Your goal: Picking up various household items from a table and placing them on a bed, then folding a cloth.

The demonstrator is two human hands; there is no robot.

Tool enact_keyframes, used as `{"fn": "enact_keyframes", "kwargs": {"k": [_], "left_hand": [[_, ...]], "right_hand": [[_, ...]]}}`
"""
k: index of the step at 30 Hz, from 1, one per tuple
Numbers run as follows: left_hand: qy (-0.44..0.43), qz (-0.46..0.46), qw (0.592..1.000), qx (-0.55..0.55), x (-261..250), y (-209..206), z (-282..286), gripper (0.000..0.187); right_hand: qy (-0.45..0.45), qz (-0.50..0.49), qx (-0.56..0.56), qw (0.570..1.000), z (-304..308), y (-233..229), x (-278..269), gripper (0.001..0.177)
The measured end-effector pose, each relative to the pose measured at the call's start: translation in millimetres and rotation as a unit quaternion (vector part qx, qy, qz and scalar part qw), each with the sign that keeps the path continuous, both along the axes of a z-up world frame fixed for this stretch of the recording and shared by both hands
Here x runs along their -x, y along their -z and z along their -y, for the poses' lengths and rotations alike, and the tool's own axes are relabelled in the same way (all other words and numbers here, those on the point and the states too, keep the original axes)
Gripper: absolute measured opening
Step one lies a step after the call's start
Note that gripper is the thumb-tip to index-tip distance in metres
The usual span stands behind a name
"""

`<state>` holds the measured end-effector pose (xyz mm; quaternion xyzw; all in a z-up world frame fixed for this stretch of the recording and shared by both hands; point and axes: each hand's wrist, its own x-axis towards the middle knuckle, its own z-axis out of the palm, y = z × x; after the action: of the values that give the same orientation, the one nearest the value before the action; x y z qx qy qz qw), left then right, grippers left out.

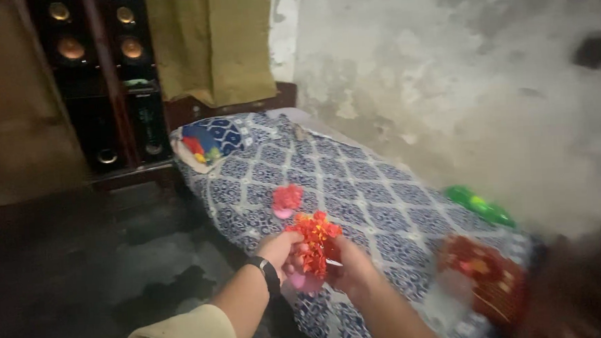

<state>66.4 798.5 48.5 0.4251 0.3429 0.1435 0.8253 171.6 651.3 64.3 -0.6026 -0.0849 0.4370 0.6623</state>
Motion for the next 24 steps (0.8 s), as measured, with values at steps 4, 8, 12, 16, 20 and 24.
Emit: {"fn": "enact_keyframes", "kwargs": {"k": [4, 8, 12, 16, 20, 24], "left_hand": [[-0.024, -0.006, 1.0, 0.011, -19.0, 21.2, -63.1, 0.01], [-0.043, -0.037, 0.998, -0.002, -42.2, 32.7, -128.5, 0.01], [-0.06, -0.06, 0.996, -0.032, -64.2, 35.2, -178.9, 0.014], [-0.074, -0.084, 0.993, -0.028, -87.3, 13.9, -224.7, 0.017], [-0.094, -0.117, 0.986, -0.074, -114.8, 20.7, -288.2, 0.016], [-0.086, -0.131, 0.979, -0.128, -158.5, 79.7, -368.3, 0.02]], "right_hand": [[-0.026, -0.033, 0.004, 0.999, -70.8, 23.4, -32.8, 0.043], [-0.052, -0.052, 0.0, 0.997, -136.7, 17.1, -52.5, 0.043], [-0.1, -0.098, -0.034, 0.99, -191.8, 21.3, -76.6, 0.042], [-0.078, -0.103, -0.047, 0.99, -249.0, 4.1, -94.2, 0.039], [-0.102, -0.096, -0.035, 0.99, -302.4, -0.5, -117.4, 0.039], [-0.112, -0.12, -0.046, 0.985, -353.0, 10.0, -143.3, 0.054]]}}
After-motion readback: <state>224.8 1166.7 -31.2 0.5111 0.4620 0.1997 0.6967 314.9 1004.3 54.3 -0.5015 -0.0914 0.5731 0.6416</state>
